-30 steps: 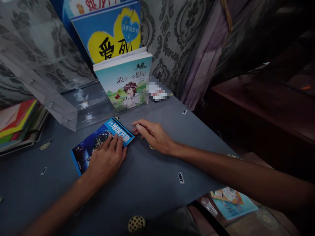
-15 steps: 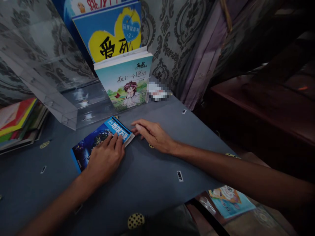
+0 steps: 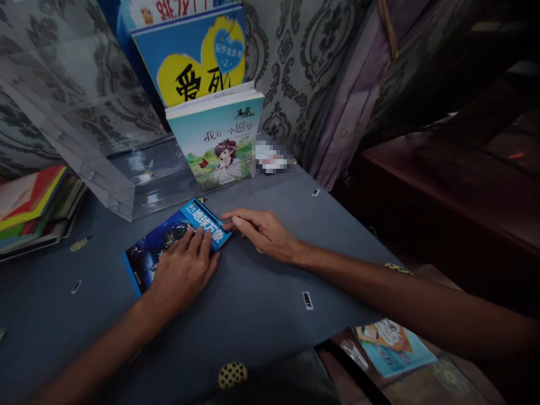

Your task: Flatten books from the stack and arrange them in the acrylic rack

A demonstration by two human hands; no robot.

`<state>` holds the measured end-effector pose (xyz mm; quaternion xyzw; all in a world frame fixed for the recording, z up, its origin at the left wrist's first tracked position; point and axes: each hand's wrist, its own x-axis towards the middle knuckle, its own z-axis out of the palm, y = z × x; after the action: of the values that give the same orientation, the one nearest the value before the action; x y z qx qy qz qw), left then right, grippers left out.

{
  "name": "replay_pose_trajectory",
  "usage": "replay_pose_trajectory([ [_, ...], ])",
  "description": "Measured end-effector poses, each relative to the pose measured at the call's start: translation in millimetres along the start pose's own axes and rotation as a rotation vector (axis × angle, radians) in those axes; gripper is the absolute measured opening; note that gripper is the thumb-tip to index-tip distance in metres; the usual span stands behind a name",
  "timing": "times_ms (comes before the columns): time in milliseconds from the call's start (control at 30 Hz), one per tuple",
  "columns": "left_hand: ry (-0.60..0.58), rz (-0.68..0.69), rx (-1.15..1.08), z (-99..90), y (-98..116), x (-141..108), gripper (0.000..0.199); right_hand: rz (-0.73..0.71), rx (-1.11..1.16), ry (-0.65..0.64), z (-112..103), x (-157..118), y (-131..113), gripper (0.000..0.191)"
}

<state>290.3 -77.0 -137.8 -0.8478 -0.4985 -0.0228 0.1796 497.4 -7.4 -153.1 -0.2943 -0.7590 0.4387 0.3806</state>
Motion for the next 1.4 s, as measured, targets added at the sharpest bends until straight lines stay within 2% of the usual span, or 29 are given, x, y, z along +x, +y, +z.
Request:
replay_pose_trajectory([
  [167,-0.010,0.008,-0.007,-4.8,-1,-2,0.039,0.019,-0.095,0.022,3,2,1,0.036],
  [300,-0.037,-0.005,-0.073,-9.4,-5,-2,0.036,0.088,-0.003,0.047,6,4,6,0.034],
  [400,-0.084,-0.029,-0.138,-12.3,-17,1,0.034,0.124,0.028,0.039,5,4,8,0.035],
  [467,-0.132,-0.080,-0.134,-13.8,-30,3,0.033,0.116,-0.038,0.029,2,3,7,0.035],
  [567,-0.224,-0.157,-0.104,-15.2,-53,4,0.033,0.016,-0.209,0.025,-1,1,4,0.032],
  [667,-0.326,-0.208,-0.161,-16.2,-70,3,0.037,-0.144,-0.346,0.026,0,-2,1,0.029],
  [767,-0.387,-0.253,-0.214,-17.0,-78,3,0.041,-0.276,-0.405,-0.049,4,-4,0,0.030],
  [900,-0.401,-0.264,-0.242,-19.2,-80,3,0.043,-0.345,-0.435,-0.148,8,-6,0,0.027],
  [1067,-0.458,-0.272,-0.184,-27.9,-80,4,0.040,-0.225,-0.471,-0.066,3,-2,5,0.026],
  [1200,-0.514,-0.208,-0.313,-35.4,-79,4,0.037,-0.160,-0.487,-0.101,-3,5,15,0.036],
  [1300,-0.501,-0.215,-0.230,-40.0,-67,2,0.035,-0.133,-0.482,-0.135,-5,10,21,0.039],
  [1400,-0.421,-0.170,-0.117,-44.2,-43,-2,0.031,-0.120,-0.476,-0.138,-5,12,22,0.038],
])
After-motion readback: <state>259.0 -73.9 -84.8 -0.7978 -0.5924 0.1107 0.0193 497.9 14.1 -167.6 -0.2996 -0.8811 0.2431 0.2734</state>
